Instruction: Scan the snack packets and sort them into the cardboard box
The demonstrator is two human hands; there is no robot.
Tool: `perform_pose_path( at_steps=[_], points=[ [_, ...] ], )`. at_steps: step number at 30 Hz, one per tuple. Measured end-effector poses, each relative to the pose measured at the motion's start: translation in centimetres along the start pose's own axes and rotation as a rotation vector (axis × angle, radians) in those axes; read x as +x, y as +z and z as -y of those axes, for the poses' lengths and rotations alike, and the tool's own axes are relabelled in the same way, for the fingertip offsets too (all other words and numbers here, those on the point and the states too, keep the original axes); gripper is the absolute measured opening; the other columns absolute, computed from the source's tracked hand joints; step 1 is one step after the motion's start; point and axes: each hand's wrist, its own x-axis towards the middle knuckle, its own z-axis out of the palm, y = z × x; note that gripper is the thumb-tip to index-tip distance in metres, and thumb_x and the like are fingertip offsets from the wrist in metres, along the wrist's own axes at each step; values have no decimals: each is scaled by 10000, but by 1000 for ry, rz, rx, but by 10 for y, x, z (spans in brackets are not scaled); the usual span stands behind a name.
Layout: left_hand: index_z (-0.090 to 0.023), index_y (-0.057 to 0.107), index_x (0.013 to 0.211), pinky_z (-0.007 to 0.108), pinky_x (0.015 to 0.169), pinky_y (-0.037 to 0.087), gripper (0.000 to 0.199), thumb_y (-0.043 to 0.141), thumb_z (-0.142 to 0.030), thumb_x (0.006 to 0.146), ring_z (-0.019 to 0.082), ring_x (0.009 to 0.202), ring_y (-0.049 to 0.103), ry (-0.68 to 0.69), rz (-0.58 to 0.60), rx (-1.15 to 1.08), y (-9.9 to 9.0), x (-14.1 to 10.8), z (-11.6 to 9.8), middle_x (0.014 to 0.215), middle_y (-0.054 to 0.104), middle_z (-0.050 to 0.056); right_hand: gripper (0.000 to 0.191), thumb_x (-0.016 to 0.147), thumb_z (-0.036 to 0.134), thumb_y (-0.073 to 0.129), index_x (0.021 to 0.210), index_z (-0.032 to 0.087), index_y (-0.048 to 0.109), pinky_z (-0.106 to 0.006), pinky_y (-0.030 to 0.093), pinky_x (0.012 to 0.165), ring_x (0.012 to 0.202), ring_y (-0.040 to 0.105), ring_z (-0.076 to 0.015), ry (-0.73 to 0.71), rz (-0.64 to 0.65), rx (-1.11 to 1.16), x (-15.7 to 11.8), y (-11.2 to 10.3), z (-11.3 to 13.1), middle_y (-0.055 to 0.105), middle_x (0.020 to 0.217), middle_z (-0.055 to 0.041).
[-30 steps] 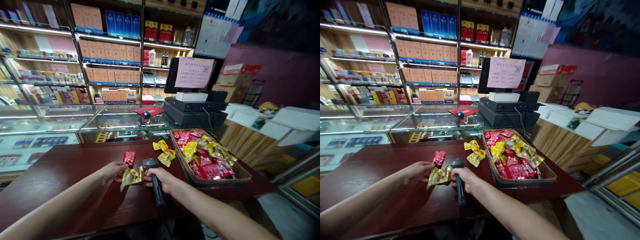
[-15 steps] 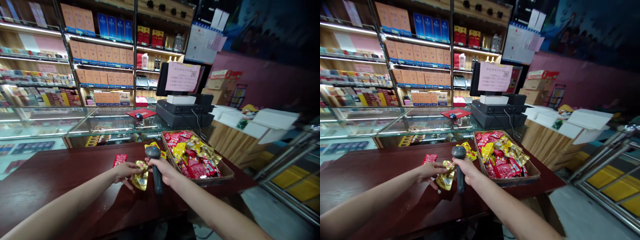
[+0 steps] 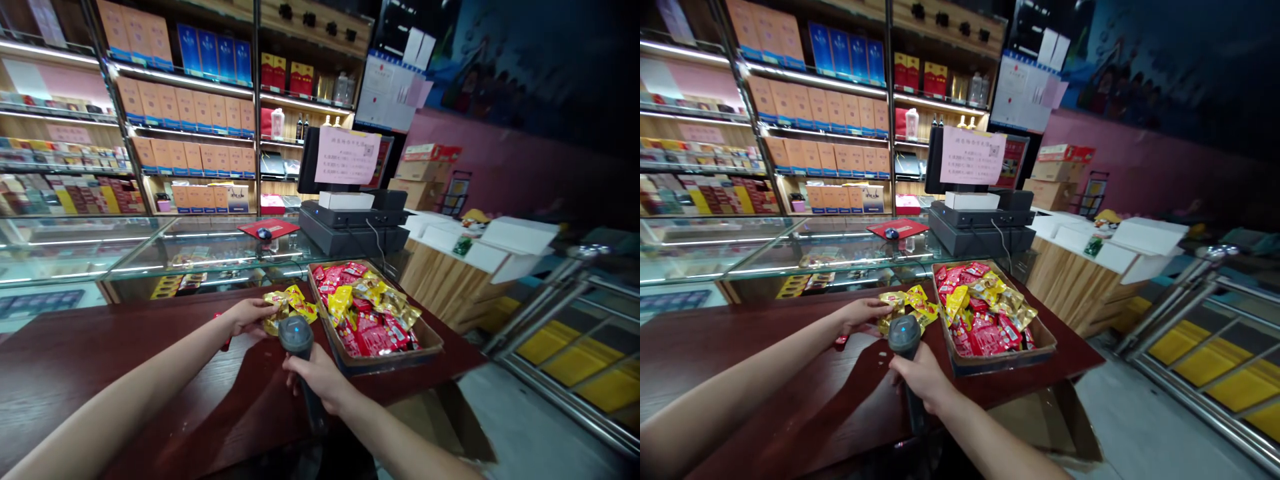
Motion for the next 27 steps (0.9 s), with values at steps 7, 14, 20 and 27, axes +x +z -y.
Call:
perform_pose_path(
  at_steps=[7, 14, 20, 27],
  points=[
    [-144, 678, 944, 358, 641, 568, 504, 837, -376, 526, 238, 760, 681, 6, 15, -70, 2, -1, -1, 927, 712, 101, 75, 625, 241, 533, 658, 180, 502, -198, 324, 350, 334, 409, -90, 2, -10, -51, 6, -2, -7, 449, 376, 64],
    [-139, 679, 911, 344, 661, 560, 451, 820, -372, 551, 213, 755, 670, 25, -23, -57, -2, 2, 0, 889, 713, 87, 70, 613, 222, 535, 669, 182, 521, -216, 338, 375, 366, 425, -105, 31, 4, -28, 3, 1, -4, 462, 395, 60],
    [-120, 683, 930, 329, 660, 552, 476, 823, -372, 551, 200, 721, 669, -17, 27, -60, 1, -8, 4, 923, 714, 110, 248, 572, 141, 616, 818, 159, 639, -236, 462, 647, 707, 598, -140, -141, -175, 78, 5, -4, 9, 668, 737, -2],
    [-88, 679, 946, 347, 754, 528, 495, 721, -491, 661, 229, 828, 662, -70, 205, -13, 25, -27, -4, 970, 695, 148, 234, 519, 107, 617, 746, 158, 636, -287, 503, 690, 691, 614, -147, -8, -140, 371, 16, -17, 29, 655, 721, 0]
  ],
)
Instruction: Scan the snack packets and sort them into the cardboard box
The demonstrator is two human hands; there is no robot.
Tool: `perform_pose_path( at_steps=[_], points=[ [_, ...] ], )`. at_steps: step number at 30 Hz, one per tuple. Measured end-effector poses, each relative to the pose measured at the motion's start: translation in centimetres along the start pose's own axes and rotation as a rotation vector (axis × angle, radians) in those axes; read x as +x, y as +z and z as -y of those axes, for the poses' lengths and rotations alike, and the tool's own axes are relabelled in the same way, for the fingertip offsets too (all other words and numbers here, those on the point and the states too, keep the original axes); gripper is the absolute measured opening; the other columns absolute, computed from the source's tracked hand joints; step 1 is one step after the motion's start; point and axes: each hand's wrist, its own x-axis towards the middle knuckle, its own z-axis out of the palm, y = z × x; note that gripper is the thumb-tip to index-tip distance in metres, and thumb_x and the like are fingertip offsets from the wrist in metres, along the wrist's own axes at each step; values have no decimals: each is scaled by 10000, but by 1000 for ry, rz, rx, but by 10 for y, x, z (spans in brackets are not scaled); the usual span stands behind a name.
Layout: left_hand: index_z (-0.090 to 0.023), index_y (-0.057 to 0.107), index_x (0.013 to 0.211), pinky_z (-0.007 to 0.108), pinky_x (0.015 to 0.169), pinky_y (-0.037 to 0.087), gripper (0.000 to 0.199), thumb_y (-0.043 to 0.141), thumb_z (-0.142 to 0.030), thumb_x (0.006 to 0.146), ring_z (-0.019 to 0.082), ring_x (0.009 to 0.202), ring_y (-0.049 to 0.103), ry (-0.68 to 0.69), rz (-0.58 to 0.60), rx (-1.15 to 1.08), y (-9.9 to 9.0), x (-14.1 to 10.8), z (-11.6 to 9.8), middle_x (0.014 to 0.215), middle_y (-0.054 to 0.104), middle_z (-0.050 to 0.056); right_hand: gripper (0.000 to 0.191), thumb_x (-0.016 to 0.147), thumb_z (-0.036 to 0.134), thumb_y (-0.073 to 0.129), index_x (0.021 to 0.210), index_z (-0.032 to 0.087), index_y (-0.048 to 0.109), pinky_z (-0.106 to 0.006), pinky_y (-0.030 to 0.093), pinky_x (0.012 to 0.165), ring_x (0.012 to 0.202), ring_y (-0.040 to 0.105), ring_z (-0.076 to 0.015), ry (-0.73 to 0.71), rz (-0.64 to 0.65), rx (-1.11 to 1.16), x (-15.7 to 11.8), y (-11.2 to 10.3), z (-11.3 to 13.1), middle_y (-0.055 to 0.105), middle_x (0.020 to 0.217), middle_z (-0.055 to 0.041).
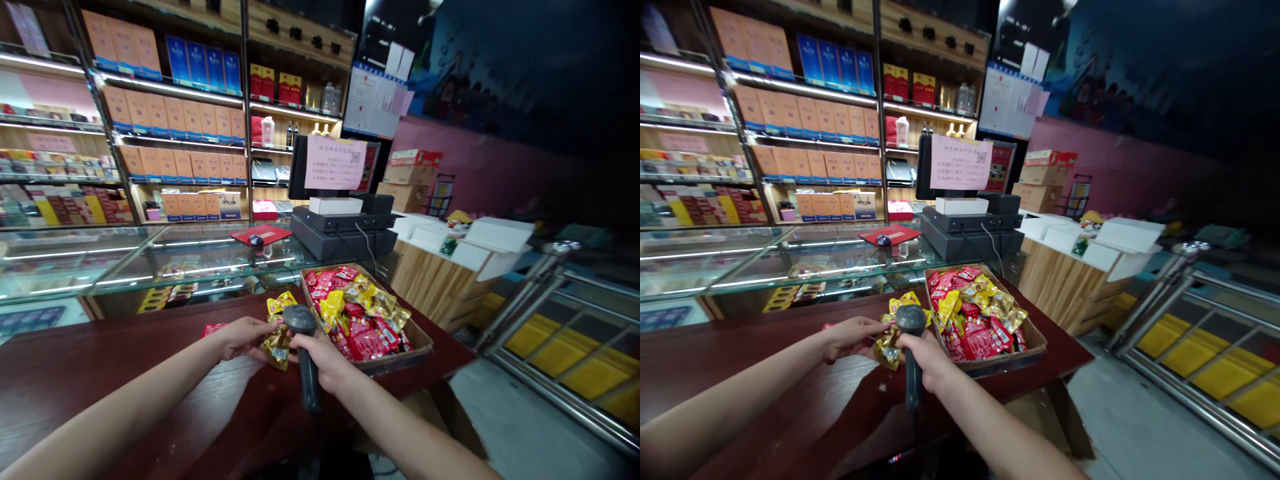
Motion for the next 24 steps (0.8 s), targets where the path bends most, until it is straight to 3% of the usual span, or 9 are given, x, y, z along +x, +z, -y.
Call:
perform_pose_path(
  at_steps=[4, 7, 11, 17, 20, 24],
  points=[
    [-77, 633, 1004, 360, 801, 507, 641, 541, -652, 735, 246, 871, 653, -49, 95, -195, 13, -2, -22, 990, 674, 170, 284, 510, 93, 635, 787, 158, 631, -290, 522, 685, 714, 631, -147, 6, -49, 49, 3, -17, 16, 661, 792, -18],
    [-67, 613, 985, 353, 790, 498, 683, 460, -692, 755, 242, 843, 647, -50, 163, -296, 31, 4, -44, 929, 668, 172, 248, 517, 88, 647, 756, 152, 625, -266, 517, 680, 676, 627, -136, -41, -51, 88, -5, -34, 40, 656, 732, -21],
    [-58, 601, 1008, 326, 741, 486, 715, 379, -701, 787, 230, 832, 632, -13, 220, -293, 71, 18, -74, 967, 655, 186, 191, 531, 110, 662, 707, 159, 606, -214, 470, 581, 555, 567, -96, -115, -129, 67, -21, -62, 77, 617, 618, 16],
    [-52, 613, 1044, 357, 818, 463, 766, 347, -721, 783, 290, 1060, 561, 19, 220, -233, 124, 52, -106, 1133, 601, 222, 206, 560, 147, 666, 763, 150, 630, -213, 425, 565, 551, 521, -91, -253, -205, 27, -23, -107, 110, 594, 610, 22],
    [-73, 640, 1006, 352, 824, 463, 784, 320, -748, 769, 299, 1141, 509, 36, 188, -179, 132, 69, -110, 1211, 567, 209, 192, 567, 150, 654, 756, 145, 628, -216, 399, 545, 545, 491, -89, -295, -234, 24, -18, -122, 117, 592, 626, 16],
    [-114, 656, 1006, 365, 839, 466, 764, 322, -756, 761, 303, 1230, 432, 78, 166, -137, 130, 77, -110, 1297, 524, 179, 240, 545, 149, 666, 782, 138, 632, -206, 378, 536, 560, 471, -82, -305, -258, 63, -12, -133, 118, 602, 687, 7]
  ],
)
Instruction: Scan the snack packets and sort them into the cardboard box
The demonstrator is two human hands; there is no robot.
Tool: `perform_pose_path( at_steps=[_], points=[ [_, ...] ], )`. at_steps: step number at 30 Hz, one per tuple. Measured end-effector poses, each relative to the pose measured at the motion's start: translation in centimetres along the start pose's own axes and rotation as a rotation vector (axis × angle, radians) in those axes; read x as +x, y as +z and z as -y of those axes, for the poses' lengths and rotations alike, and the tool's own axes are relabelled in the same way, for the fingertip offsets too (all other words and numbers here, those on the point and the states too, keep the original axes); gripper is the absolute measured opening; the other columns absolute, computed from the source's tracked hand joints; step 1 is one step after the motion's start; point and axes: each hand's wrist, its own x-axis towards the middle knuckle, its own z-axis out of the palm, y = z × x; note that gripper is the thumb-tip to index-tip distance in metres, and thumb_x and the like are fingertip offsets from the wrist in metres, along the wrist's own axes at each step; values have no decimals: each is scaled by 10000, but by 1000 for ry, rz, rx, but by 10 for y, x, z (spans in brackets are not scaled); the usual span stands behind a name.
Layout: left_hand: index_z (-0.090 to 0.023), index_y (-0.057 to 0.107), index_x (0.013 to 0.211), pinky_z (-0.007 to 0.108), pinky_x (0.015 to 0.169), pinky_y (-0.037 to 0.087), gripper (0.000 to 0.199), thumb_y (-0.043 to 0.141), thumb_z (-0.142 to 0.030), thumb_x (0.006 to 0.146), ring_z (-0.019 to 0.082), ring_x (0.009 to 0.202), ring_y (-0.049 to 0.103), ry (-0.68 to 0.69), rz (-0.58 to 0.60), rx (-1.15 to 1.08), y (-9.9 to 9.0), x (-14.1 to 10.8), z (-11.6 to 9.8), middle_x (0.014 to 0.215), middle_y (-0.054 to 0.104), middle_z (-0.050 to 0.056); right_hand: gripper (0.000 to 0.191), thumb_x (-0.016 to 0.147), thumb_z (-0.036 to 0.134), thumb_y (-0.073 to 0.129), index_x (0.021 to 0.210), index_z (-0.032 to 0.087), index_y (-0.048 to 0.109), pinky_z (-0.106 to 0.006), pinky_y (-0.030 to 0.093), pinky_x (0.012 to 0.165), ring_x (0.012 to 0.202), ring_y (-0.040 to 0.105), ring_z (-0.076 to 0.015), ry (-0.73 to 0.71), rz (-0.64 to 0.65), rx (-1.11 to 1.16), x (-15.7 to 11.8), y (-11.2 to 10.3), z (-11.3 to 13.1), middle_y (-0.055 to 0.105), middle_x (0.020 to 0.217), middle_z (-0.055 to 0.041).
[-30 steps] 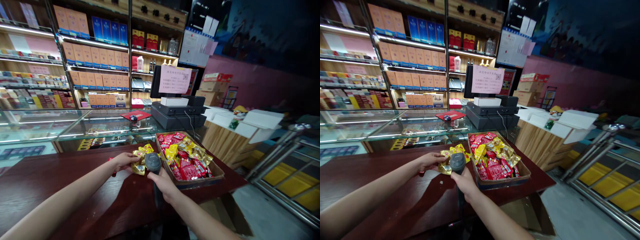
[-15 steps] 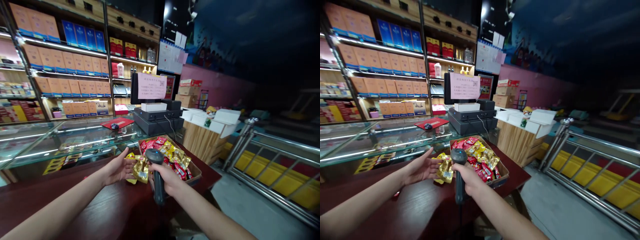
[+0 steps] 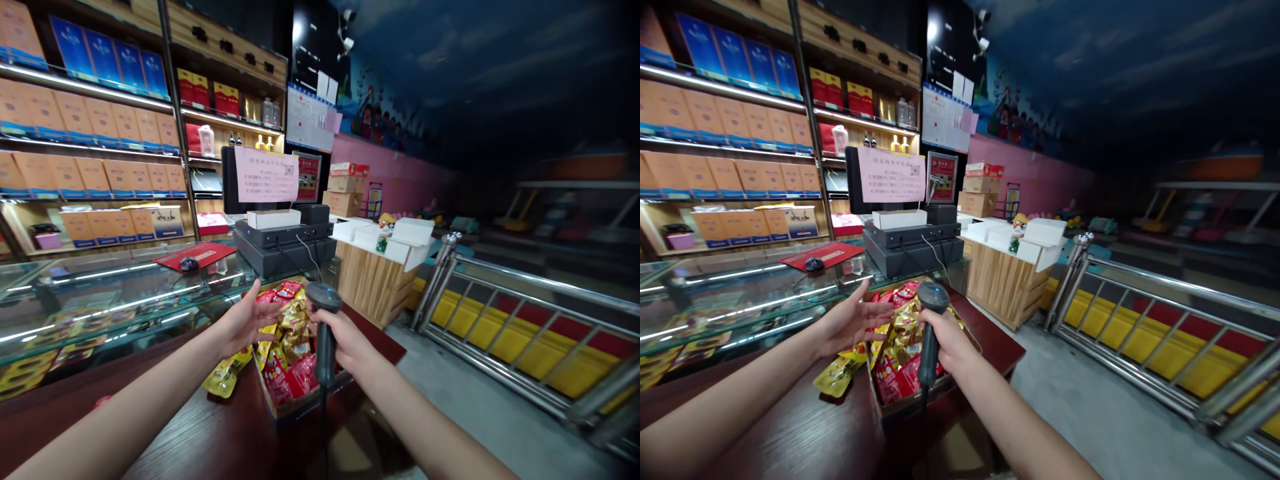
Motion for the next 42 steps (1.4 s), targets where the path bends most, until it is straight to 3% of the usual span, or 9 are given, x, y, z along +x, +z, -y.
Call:
perform_pose_path(
  at_steps=[6, 11, 14, 18, 23, 28, 32, 36, 42],
  points=[
    [-96, 652, 1026, 383, 860, 460, 761, 348, -743, 764, 320, 1259, 402, 5, -17, -16, -8, -8, -1, 1296, 519, 198, 276, 553, 153, 666, 828, 138, 651, -210, 396, 558, 610, 504, -98, -12, -4, -13, 3, -1, -4, 623, 730, -14],
    [-89, 644, 1040, 409, 881, 458, 774, 314, -737, 779, 322, 1261, 404, 1, -64, -70, -24, -27, 2, 1269, 535, 205, 238, 574, 130, 651, 811, 142, 653, -224, 442, 643, 700, 557, -124, -28, 86, -25, -9, 19, -8, 640, 772, -25],
    [-69, 631, 1062, 399, 886, 464, 784, 295, -725, 794, 311, 1214, 463, -6, -98, -133, -48, -51, 8, 1231, 557, 213, 201, 569, 120, 642, 768, 150, 644, -223, 452, 654, 722, 577, -133, 27, 144, -30, -17, 43, -22, 649, 768, -24],
    [-76, 613, 1097, 389, 871, 478, 776, 298, -719, 798, 301, 1189, 490, 38, -193, -186, -101, -92, 22, 1241, 554, 206, 199, 543, 114, 639, 738, 155, 645, -217, 464, 658, 749, 593, -141, 151, 184, -7, -25, 84, -56, 658, 785, -29],
    [-91, 576, 1165, 379, 839, 490, 721, 336, -676, 818, 284, 1158, 516, 75, -399, -222, -171, -143, 43, 1222, 566, 206, 210, 522, 98, 639, 727, 145, 646, -217, 469, 666, 749, 594, -133, 288, 291, 1, -28, 144, -104, 646, 764, -27],
    [-96, 590, 1148, 340, 848, 487, 674, 368, -645, 828, 264, 1114, 548, 112, -564, -275, -219, -177, 59, 1196, 586, 188, 257, 530, 108, 633, 785, 137, 643, -228, 468, 714, 750, 599, -119, 429, 327, -54, -26, 200, -147, 650, 801, -27],
    [-118, 586, 1104, 350, 878, 470, 527, 416, -553, 860, 250, 1197, 487, 113, -706, -257, -247, -188, 76, 1272, 543, 170, 155, 563, 115, 604, 717, 131, 604, -225, 465, 697, 676, 585, -103, 546, 380, -65, -24, 233, -178, 606, 691, -2],
    [-141, 579, 1049, 360, 865, 479, 367, 492, -443, 860, 248, 1192, 490, 30, -804, -245, -266, -191, 97, 1297, 521, 157, 55, 600, 110, 572, 645, 137, 554, -224, 466, 644, 599, 563, -100, 647, 361, -89, -20, 247, -204, 578, 616, 1],
    [-134, 582, 946, 346, 706, 540, 303, 610, -394, 794, 205, 820, 648, -32, -661, -272, -274, -184, 113, 990, 656, 132, 55, 627, 94, 536, 633, 149, 537, -251, 495, 638, 572, 556, -107, 703, 328, -91, -14, 253, -222, 571, 587, -4]
  ],
)
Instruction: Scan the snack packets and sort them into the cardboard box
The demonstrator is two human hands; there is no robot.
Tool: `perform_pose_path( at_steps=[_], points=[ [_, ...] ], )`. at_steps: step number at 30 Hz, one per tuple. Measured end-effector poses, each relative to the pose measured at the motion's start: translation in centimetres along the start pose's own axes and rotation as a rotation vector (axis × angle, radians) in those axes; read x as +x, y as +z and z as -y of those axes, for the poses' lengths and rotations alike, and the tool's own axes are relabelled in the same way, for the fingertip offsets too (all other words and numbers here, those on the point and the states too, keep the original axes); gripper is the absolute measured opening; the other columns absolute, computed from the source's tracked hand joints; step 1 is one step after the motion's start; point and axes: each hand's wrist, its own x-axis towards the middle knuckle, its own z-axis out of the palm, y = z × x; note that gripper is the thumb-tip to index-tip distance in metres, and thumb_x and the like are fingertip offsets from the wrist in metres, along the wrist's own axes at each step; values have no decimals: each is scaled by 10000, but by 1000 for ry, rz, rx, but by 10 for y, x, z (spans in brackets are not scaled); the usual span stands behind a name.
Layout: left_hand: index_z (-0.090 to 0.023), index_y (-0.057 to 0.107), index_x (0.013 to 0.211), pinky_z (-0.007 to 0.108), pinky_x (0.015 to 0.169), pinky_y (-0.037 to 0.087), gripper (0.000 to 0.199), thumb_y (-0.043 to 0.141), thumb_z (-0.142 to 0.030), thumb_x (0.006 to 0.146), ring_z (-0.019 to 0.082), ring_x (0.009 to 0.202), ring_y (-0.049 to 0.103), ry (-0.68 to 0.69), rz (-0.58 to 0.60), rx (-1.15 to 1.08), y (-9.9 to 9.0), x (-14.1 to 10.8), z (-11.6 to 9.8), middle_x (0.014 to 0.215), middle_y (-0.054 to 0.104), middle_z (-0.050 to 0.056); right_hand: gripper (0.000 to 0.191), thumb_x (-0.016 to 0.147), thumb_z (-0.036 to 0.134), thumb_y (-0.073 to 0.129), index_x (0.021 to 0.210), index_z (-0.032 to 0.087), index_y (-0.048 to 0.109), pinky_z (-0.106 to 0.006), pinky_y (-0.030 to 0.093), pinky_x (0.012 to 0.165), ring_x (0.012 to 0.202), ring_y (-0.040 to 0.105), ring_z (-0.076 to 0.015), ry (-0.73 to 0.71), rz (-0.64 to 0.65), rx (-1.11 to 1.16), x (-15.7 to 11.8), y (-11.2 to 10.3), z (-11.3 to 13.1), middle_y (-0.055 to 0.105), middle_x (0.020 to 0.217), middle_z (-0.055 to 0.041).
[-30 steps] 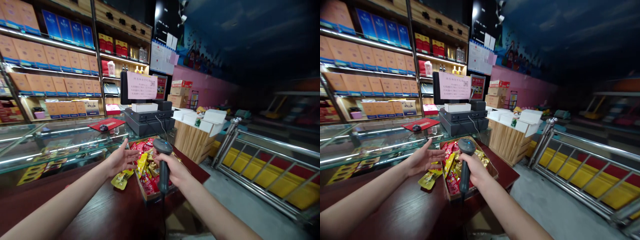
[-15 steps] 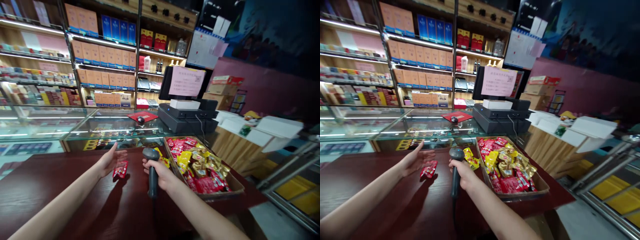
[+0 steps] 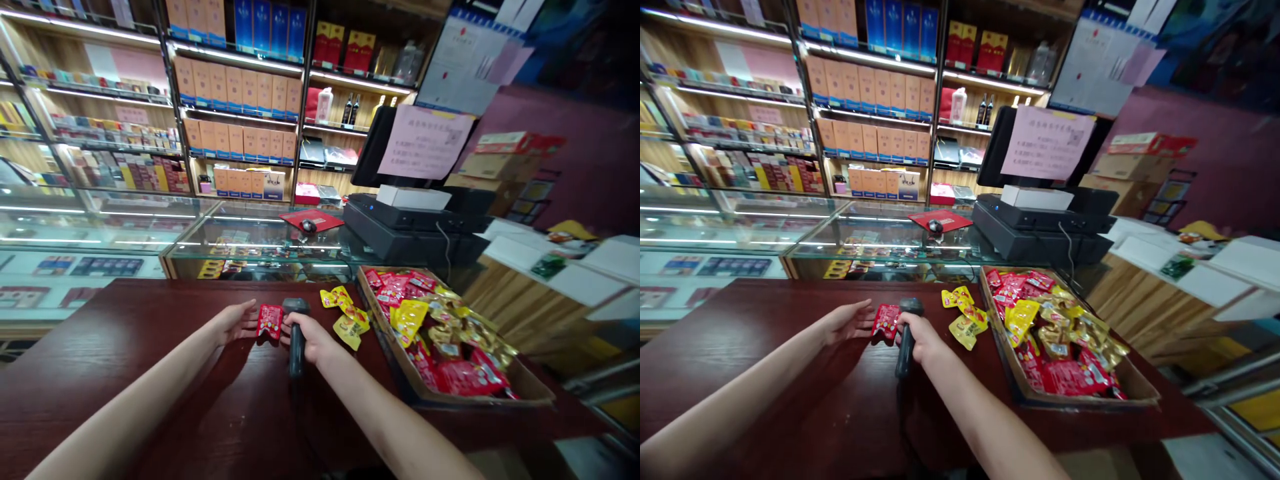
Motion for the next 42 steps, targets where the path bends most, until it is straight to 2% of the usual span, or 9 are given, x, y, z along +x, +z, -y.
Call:
perform_pose_path(
  at_steps=[8, 13, 17, 21, 24, 28, 31, 36, 42],
  points=[
    [-101, 632, 842, 347, 620, 549, 443, 856, -272, 500, 191, 645, 650, 111, 69, 160, 25, 16, -1, 777, 696, 104, 90, 617, 89, 541, 685, 135, 578, -249, 512, 635, 571, 560, -99, -104, -16, 40, -9, -15, 7, 568, 599, 7],
    [-116, 611, 801, 357, 602, 556, 402, 853, -234, 501, 185, 626, 648, 150, 94, 169, 56, 28, -3, 742, 689, 81, 225, 590, 149, 634, 814, 151, 614, -243, 481, 534, 572, 588, -126, -203, -83, 13, -23, -40, 13, 586, 641, 14],
    [-117, 614, 815, 343, 614, 561, 353, 830, -202, 549, 181, 656, 653, 215, 98, 144, 85, 45, -4, 769, 689, 88, 181, 574, 125, 640, 753, 142, 616, -208, 498, 589, 622, 593, -102, -356, -160, 14, -32, -57, 14, 619, 680, 3],
    [-117, 627, 823, 290, 598, 554, 301, 804, -212, 599, 144, 629, 638, 291, 78, 131, 110, 64, -11, 775, 684, 75, 144, 601, 159, 604, 743, 134, 609, -239, 512, 551, 605, 613, -119, -333, -98, 10, -35, -64, 9, 663, 740, -33],
    [-117, 648, 826, 262, 560, 540, 302, 808, -229, 595, 123, 590, 620, 323, 50, 142, 122, 73, -19, 765, 682, 63, 108, 644, 215, 567, 710, 135, 597, -231, 460, 429, 494, 585, -122, -312, -62, -103, -35, -64, 6, 657, 645, -39],
    [-123, 675, 829, 239, 519, 513, 349, 830, -271, 554, 117, 570, 607, 339, 36, 168, 129, 75, -25, 751, 685, 59, 82, 637, 197, 545, 593, 136, 579, -201, 348, 333, 318, 446, -96, -329, -88, -245, -35, -63, 6, 512, 373, 11],
    [-122, 691, 832, 219, 478, 480, 381, 840, -301, 531, 111, 542, 588, 343, 37, 186, 128, 73, -27, 717, 682, 58, 89, 624, 177, 544, 542, 145, 557, -198, 341, 340, 295, 412, -84, -343, -87, -269, -36, -62, 7, 463, 331, 31],
    [-127, 686, 852, 236, 523, 500, 375, 831, -298, 551, 125, 588, 612, 331, 26, 180, 121, 70, -26, 748, 689, 58, 93, 642, 228, 568, 608, 144, 589, -213, 362, 387, 365, 456, -94, -365, -80, -275, -41, -61, 9, 528, 422, 21],
    [-118, 658, 852, 283, 550, 527, 288, 789, -241, 626, 136, 555, 617, 236, 70, 175, 114, 53, -23, 724, 687, 64, 128, 565, 145, 641, 692, 165, 630, -199, 411, 575, 618, 532, -103, -558, -208, -233, -44, -65, 35, 613, 620, 35]
  ],
)
